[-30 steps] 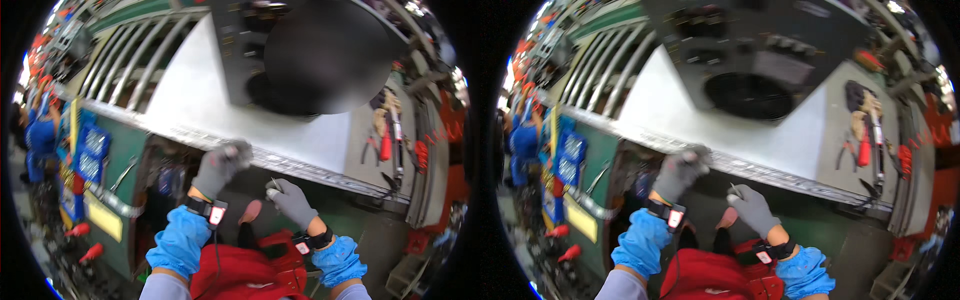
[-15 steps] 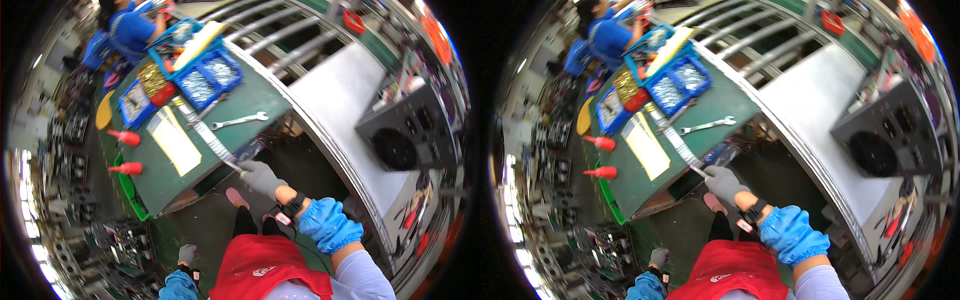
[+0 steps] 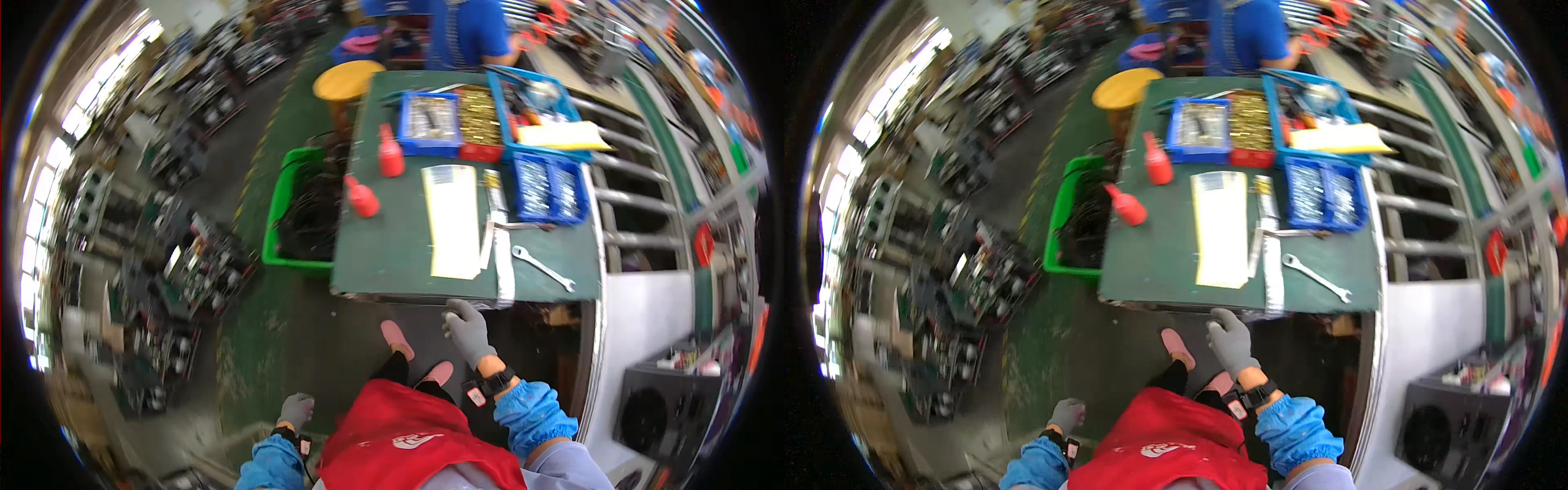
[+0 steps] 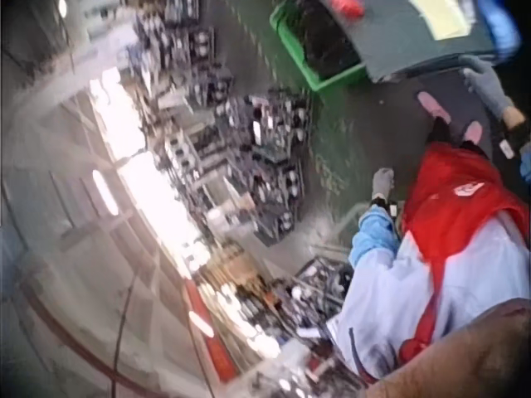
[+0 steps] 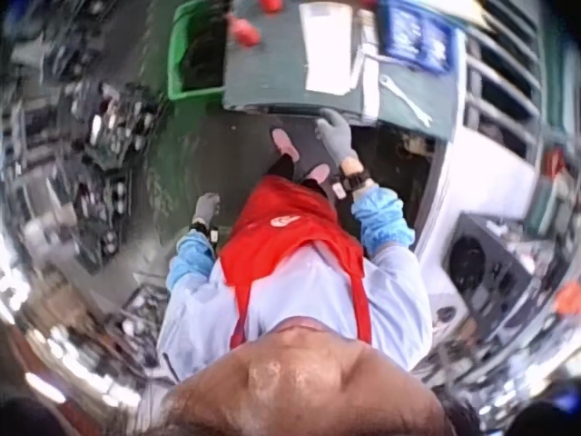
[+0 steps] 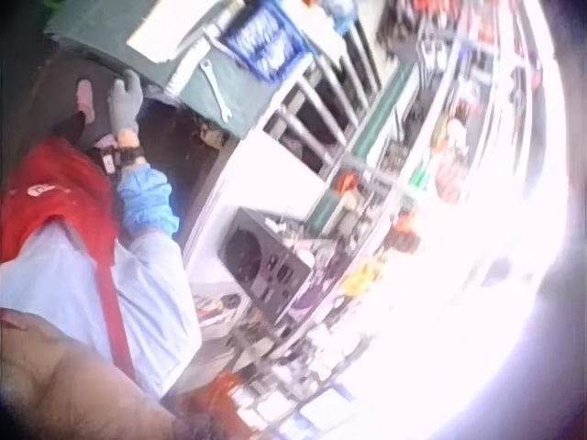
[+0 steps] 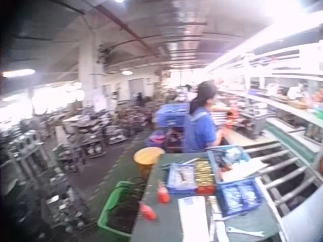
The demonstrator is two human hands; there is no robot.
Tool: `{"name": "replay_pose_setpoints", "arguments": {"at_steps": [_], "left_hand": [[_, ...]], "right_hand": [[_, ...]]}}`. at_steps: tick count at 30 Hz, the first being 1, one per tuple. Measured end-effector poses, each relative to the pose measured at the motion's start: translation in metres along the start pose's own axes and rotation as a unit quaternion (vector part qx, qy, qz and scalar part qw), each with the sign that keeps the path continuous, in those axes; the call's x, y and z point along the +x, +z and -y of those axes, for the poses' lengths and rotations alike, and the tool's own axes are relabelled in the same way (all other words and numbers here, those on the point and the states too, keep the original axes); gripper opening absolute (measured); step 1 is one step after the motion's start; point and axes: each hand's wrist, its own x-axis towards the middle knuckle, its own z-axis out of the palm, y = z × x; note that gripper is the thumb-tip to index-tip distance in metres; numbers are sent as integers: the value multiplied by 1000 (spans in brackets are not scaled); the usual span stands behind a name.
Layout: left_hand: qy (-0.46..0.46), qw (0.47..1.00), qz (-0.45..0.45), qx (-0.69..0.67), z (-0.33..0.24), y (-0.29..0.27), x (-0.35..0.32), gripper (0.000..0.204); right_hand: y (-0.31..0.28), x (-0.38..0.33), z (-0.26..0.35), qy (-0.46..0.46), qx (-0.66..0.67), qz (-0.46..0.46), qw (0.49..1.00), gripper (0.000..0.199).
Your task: Assembling, cleaning, and inspecting an electronic power unit or inverter on a factory production line.
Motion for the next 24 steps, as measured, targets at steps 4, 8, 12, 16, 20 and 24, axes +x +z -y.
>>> {"name": "replay_pose_setpoints", "arguments": {"at_steps": [4, 8, 12, 16, 20, 24], "left_hand": [[-22, 993, 10, 115, 31, -22, 21, 18], [213, 936, 12, 279, -8, -47, 94, 19], [314, 918, -32, 240, -117, -58, 176, 23], [312, 922, -54, 222, -248, -52, 256, 30], [297, 930, -1, 217, -341, -36, 344, 31], [288, 868, -15, 405, -397, -12, 435, 41]], "right_hand": [[48, -8, 27, 26, -38, 72, 996, 31], [78, 6, 58, 16, -76, 77, 994, 33], [118, 50, 73, -22, -125, 41, 991, 31], [178, 103, 70, -240, -319, -102, 911, 27], [212, 119, 61, -275, -506, -198, 793, 24], [211, 124, 52, -253, -541, -202, 776, 21]]}}
